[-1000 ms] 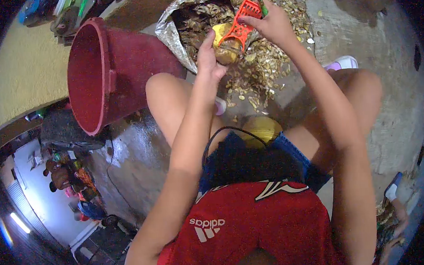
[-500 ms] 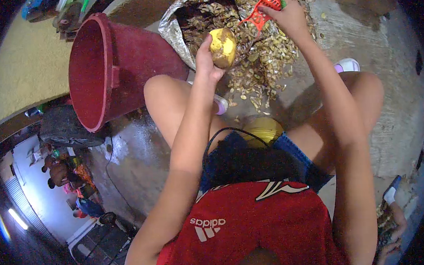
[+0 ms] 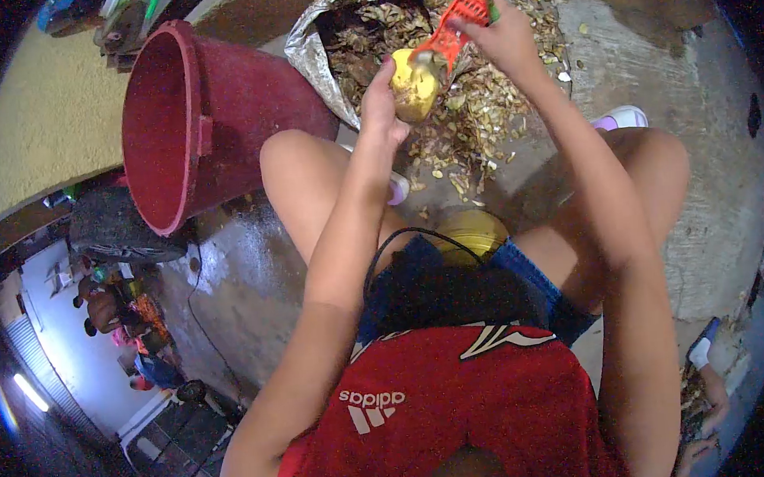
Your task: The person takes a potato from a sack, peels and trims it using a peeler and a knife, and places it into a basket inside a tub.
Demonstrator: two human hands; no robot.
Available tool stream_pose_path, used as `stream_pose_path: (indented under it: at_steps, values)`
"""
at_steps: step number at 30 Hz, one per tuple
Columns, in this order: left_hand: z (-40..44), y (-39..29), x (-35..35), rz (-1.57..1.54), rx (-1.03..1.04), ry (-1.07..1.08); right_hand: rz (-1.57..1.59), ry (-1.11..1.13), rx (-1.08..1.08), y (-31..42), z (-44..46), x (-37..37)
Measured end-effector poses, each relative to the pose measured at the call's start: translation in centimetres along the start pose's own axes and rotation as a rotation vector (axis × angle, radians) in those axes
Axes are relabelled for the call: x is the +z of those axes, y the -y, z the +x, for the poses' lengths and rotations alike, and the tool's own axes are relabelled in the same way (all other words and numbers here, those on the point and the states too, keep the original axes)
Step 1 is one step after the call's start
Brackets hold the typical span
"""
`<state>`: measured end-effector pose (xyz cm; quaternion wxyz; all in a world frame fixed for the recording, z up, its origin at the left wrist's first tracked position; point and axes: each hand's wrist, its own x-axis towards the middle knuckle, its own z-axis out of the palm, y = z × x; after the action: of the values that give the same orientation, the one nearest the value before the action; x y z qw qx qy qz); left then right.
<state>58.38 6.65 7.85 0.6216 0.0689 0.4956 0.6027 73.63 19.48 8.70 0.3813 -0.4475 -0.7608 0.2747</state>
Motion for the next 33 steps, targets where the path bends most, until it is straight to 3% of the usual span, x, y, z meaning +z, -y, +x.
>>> stream_pose_path:
  at_steps: [2,5,8,17,20,24,27,33]
  values:
    - [0.1,0.0,-0.3,0.018,-0.014,-0.017,-0.153,-0.139,-0.094,-1.0,1.2,-1.2]
    - [-0.1,-0.3,-0.2,-0.001,-0.019,-0.025,-0.138,-0.223,0.056,-2.6,2.2,-2.1]
    - [0.3,-0.3,-0.9,-0.025,-0.058,-0.026,-0.222,-0.011,0.112,0.4,1.5,-3.3]
    - [0.2,-0.4,-0.7,-0.063,-0.017,0.017,-0.033,0.189,0.293,0.9,1.3,-3.9]
    - [-0.2,-0.4,-0.1,0.081,0.081,0.007,-0.212,0.213,0.016,0.0,0.4,-3.3]
    - [-0.2,-0.7,-0.2,0.113,0.072,0.108,-0.348,0.513,0.064,-0.5,-1.5,-2.3]
    - [-0.5,-0.9,0.1,0.104,0.061,0.221,-0.252,0.653,-0.008,0.7,-3.6,-1.1]
    - [-1.4,-1.1,1.0,0.108,0.098,0.133,-0.242,0.657,-0.029,2.0,-5.8,-0.4]
